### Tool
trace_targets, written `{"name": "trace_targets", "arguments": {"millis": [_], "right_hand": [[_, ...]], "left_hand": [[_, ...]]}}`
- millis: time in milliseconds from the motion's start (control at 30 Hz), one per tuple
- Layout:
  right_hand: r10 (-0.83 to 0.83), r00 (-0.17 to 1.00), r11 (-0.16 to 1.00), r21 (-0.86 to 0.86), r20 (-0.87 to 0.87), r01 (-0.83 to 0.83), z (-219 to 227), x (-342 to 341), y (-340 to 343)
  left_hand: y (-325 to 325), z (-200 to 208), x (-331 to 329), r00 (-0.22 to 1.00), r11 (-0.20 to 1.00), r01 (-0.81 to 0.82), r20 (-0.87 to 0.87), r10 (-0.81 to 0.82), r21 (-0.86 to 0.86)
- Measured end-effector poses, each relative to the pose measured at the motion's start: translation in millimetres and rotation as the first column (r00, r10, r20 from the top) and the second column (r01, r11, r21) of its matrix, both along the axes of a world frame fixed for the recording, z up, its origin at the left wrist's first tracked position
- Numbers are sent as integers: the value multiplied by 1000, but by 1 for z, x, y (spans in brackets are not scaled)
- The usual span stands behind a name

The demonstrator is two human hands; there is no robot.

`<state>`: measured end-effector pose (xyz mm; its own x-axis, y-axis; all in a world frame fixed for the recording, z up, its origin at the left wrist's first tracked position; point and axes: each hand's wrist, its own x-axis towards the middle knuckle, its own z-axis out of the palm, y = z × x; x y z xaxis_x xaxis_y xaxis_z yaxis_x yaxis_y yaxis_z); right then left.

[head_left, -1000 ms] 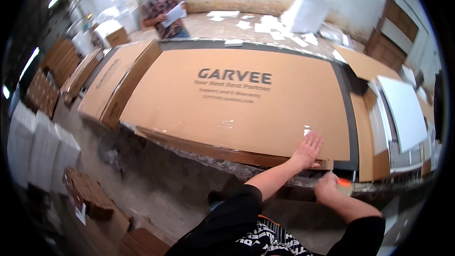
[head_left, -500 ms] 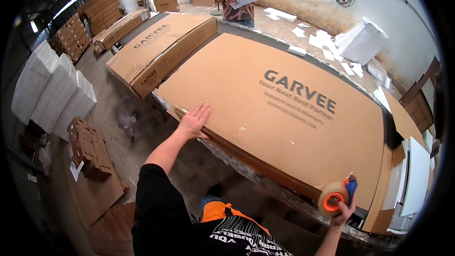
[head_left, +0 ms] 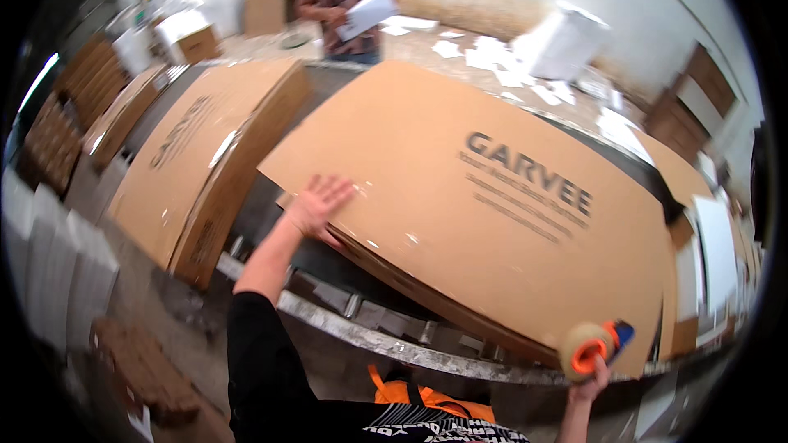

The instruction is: The person seals cardboard boxes on a conveyor belt using a tape dispenser and manually places foam sheets into the boxes.

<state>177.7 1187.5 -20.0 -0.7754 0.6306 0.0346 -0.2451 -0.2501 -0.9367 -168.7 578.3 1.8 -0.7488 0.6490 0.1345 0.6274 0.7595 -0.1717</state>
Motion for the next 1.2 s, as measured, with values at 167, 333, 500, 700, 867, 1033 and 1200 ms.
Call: {"name": "trace_targets", "arguments": {"millis": [167, 333, 500, 700, 867, 1033, 1200], "right_hand": [[64, 985, 982, -188, 160, -33, 44, -65, -83], [-60, 996, 998, 27, 73, 59, 61, -105, -36], [53, 982, 937, 330, 182, -112, 32, -197, 36], [-77, 945, 651, 734, 317, -193, -14, -274, 119], [-466, 720, 85, 836, 514, -542, -14, -321, 274], [-354, 742, 53, 804, 570, -592, 14, -409, 330], [-270, 847, 68, 887, 457, -457, 3, -438, 352]], "left_hand": [[52, 14, -84, 814, 671, -552, -144, 563, -495], [233, 55, -5, 943, 956, 70, 331, 30, -284], [387, 22, 127, 696, 657, 546, 156, -701, 520], [470, -5, 162, 925, 839, 336, 18, -380, 428], [488, 9, 172, 953, 889, 210, 118, -279, 406], [483, 19, 181, 967, 910, 115, 167, -195, 398], [492, 17, 176, 969, 894, 103, 159, -189, 436]]}}
